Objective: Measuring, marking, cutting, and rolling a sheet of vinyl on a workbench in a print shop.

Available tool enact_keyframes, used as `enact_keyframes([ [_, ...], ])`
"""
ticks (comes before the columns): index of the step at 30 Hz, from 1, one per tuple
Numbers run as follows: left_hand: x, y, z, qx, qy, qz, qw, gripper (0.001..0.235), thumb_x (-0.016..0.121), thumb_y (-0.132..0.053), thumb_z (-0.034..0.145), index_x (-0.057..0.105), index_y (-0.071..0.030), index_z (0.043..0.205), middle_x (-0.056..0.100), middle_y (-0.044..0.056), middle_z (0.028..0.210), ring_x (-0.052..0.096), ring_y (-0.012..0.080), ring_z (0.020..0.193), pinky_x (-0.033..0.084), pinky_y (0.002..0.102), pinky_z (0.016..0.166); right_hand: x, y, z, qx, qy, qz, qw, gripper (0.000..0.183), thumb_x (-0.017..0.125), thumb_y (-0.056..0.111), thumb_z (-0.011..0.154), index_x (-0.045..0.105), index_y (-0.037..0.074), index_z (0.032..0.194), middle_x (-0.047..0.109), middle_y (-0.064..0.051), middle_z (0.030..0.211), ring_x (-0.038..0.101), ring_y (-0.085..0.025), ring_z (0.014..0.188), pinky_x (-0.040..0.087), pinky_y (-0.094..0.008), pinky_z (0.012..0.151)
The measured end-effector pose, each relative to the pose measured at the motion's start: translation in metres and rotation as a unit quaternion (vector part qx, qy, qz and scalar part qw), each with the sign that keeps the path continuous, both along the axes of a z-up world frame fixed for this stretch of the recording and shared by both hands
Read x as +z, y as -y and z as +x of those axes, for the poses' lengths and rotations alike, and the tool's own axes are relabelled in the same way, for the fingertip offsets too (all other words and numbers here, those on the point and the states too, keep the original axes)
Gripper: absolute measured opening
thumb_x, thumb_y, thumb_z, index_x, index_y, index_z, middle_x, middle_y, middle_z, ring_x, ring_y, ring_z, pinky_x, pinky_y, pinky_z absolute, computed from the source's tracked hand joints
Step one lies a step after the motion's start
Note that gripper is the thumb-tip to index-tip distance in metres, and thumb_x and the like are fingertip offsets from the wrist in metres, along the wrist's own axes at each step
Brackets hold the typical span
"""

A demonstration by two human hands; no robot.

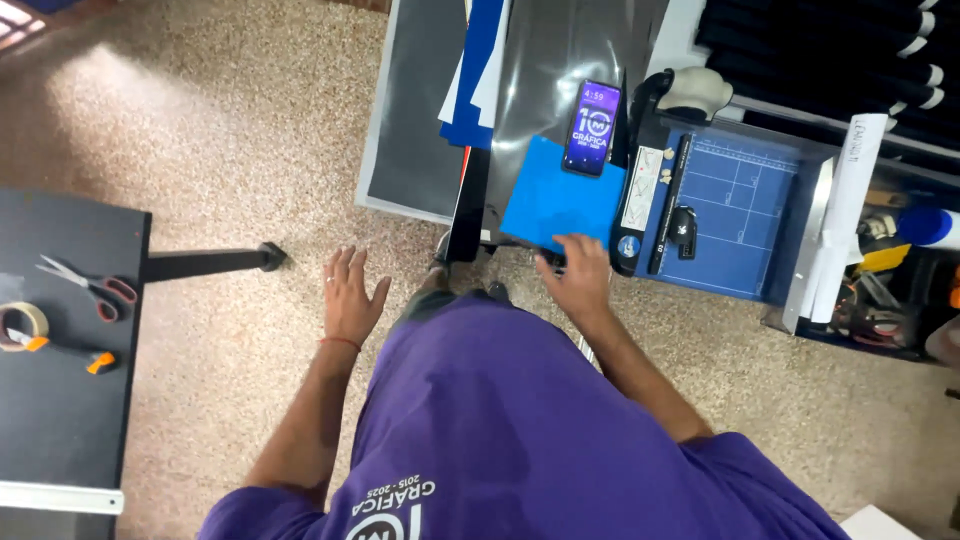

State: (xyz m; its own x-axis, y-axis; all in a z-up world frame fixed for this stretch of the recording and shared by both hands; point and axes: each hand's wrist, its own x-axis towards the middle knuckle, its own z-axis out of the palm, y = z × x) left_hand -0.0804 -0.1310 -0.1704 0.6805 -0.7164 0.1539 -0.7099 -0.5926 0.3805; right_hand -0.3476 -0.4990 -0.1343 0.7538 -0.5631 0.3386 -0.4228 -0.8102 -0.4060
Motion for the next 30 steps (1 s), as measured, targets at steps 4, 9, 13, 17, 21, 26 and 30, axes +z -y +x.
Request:
enact_keyframes([
  [4, -0.008, -0.054, -0.093, 0.078, -0.023, 0.051, 0.995, 0.075, 0.085, -0.046, 0.097, 0.061, -0.008, 0.157, 0.059, 0.019, 0.158, 0.053, 0.0436, 0.154, 0.039, 0.063, 0.132, -0.019, -0.048, -0.032, 0.115, -0.028, 0.000, 0.993, 0.039, 0.084, 0.051, 0.096, 0.078, 0.023, 0.123, 0.070, -0.002, 0.124, 0.070, -0.028, 0.114, 0.047, -0.051, 0.103],
  [9, -0.023, -0.130, -0.176, 0.130, -0.068, 0.110, 0.983, 0.080, 0.084, -0.045, 0.092, 0.059, -0.012, 0.160, 0.057, 0.015, 0.164, 0.050, 0.0391, 0.158, 0.040, 0.063, 0.131, 0.013, -0.084, -0.019, 0.224, -0.051, 0.022, 0.973, 0.029, 0.080, 0.043, 0.103, 0.078, 0.023, 0.124, 0.071, 0.001, 0.126, 0.070, -0.025, 0.120, 0.045, -0.050, 0.109],
  [13, -0.037, -0.199, -0.211, 0.200, -0.085, 0.110, 0.970, 0.076, 0.087, -0.044, 0.091, 0.064, -0.010, 0.155, 0.062, 0.017, 0.157, 0.055, 0.0384, 0.155, 0.039, 0.056, 0.135, 0.034, -0.124, 0.006, 0.314, -0.073, 0.049, 0.945, 0.022, 0.076, 0.035, 0.108, 0.078, 0.019, 0.122, 0.072, -0.001, 0.125, 0.070, -0.025, 0.126, 0.048, -0.048, 0.109],
  [17, -0.047, -0.274, -0.243, 0.279, -0.163, 0.135, 0.937, 0.070, 0.086, -0.044, 0.093, 0.068, -0.011, 0.152, 0.063, 0.017, 0.155, 0.059, 0.0399, 0.152, 0.048, 0.055, 0.129, 0.046, -0.182, 0.027, 0.389, -0.086, 0.059, 0.916, 0.019, 0.078, 0.031, 0.106, 0.079, 0.016, 0.117, 0.073, -0.002, 0.118, 0.072, -0.027, 0.123, 0.052, -0.048, 0.107],
  [21, -0.082, -0.384, -0.276, 0.320, -0.195, 0.170, 0.911, 0.072, 0.084, -0.054, 0.094, 0.069, -0.018, 0.154, 0.064, 0.011, 0.157, 0.060, 0.0358, 0.153, 0.051, 0.053, 0.126, 0.022, -0.269, 0.049, 0.422, -0.083, 0.071, 0.900, 0.018, 0.080, 0.030, 0.102, 0.079, 0.019, 0.116, 0.071, 0.000, 0.116, 0.070, -0.026, 0.125, 0.050, -0.050, 0.109],
  [26, -0.086, -0.524, -0.327, 0.421, -0.219, 0.137, 0.869, 0.063, 0.085, -0.049, 0.096, 0.073, -0.016, 0.148, 0.071, 0.012, 0.148, 0.069, 0.0344, 0.145, 0.058, 0.050, 0.121, 0.024, -0.414, 0.088, 0.502, -0.107, 0.099, 0.853, 0.021, 0.083, 0.030, 0.097, 0.078, 0.022, 0.116, 0.073, -0.001, 0.114, 0.070, -0.026, 0.124, 0.048, -0.049, 0.109],
  [30, -0.072, -0.591, -0.372, 0.516, -0.235, 0.119, 0.815, 0.060, 0.081, -0.045, 0.100, 0.072, -0.010, 0.148, 0.074, 0.020, 0.142, 0.069, 0.0421, 0.143, 0.053, 0.054, 0.127, 0.028, -0.499, 0.111, 0.595, -0.151, 0.092, 0.784, 0.030, 0.084, 0.033, 0.095, 0.077, 0.022, 0.122, 0.075, -0.003, 0.119, 0.071, -0.027, 0.126, 0.048, -0.049, 0.109],
])
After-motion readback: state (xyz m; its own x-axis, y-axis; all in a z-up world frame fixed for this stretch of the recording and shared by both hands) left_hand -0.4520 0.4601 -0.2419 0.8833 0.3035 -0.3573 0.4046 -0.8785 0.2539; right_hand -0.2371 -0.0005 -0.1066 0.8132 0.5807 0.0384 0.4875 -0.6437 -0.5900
